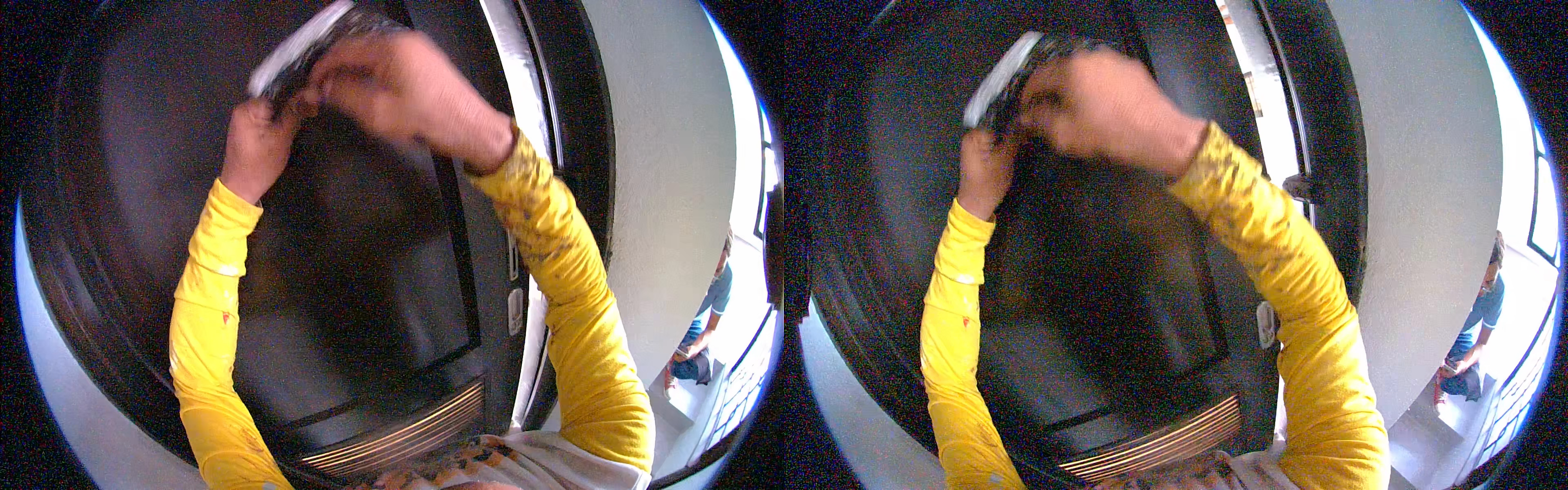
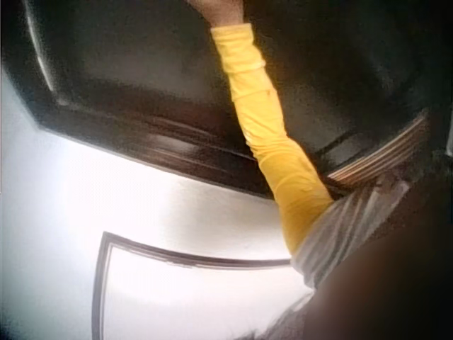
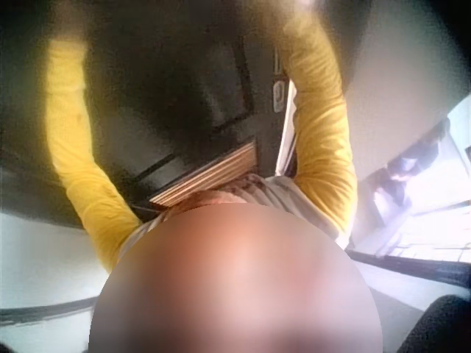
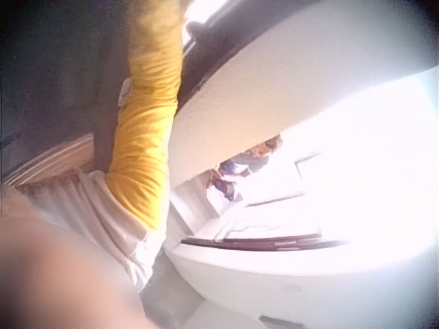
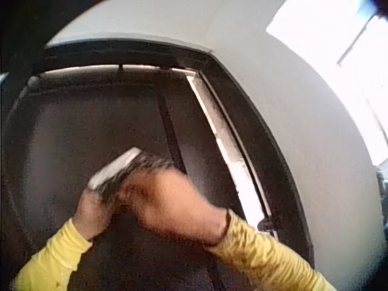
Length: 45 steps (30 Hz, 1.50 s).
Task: The person uses a metal scraper to remove material from a dark curved surface, likely a door. They hold the scraper in the right hand and use the left hand to stabilize the surface while scraping in short strokes across the panel.
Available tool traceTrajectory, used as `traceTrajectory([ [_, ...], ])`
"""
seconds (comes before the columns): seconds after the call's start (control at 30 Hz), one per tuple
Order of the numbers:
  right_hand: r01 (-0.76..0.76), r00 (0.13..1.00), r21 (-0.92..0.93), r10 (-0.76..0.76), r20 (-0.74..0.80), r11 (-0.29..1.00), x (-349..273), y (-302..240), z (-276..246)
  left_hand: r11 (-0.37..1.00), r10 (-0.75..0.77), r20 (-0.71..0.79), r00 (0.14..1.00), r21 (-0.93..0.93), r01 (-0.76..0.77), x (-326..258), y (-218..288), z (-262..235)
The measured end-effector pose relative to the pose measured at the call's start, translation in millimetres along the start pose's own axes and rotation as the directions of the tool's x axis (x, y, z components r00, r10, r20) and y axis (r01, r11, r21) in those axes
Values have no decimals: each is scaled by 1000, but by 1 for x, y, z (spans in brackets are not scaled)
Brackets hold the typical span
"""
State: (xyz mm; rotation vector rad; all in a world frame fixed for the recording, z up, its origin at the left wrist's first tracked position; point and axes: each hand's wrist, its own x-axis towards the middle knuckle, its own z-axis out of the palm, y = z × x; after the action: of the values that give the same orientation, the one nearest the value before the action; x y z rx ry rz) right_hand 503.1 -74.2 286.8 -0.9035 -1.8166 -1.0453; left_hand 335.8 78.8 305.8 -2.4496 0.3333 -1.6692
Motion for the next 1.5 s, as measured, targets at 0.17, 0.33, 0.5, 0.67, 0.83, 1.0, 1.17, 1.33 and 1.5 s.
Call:
traceTrajectory([
  [0.17,50,913,-43,-64,-403,998,61,101,-32,987,8,-53,999,162,1,89,-52,-15],
  [0.33,11,993,181,11,-121,983,115,186,-41,899,235,-83,968,397,-184,157,-110,-7],
  [0.5,163,980,104,-149,-129,981,149,239,0,886,-5,-71,997,462,37,174,-166,-16],
  [0.67,72,994,104,-63,-88,992,144,267,34,906,113,-208,972,423,-15,163,-204,15],
  [0.83,-67,994,417,23,110,906,136,245,21,800,106,-204,973,598,38,148,-188,5],
  [1.0,95,993,36,-92,-73,995,131,203,15,736,97,-201,975,674,65,142,-161,-22],
  [1.17,37,999,51,-36,-27,998,121,178,9,699,231,-147,962,713,-59,128,-135,-45],
  [1.33,158,987,394,-129,-97,905,155,163,-7,814,91,-210,973,578,49,140,-108,-76],
  [1.5,-1,995,392,39,-87,920,191,157,-3,812,163,-269,949,584,26,153,-121,-88],
])
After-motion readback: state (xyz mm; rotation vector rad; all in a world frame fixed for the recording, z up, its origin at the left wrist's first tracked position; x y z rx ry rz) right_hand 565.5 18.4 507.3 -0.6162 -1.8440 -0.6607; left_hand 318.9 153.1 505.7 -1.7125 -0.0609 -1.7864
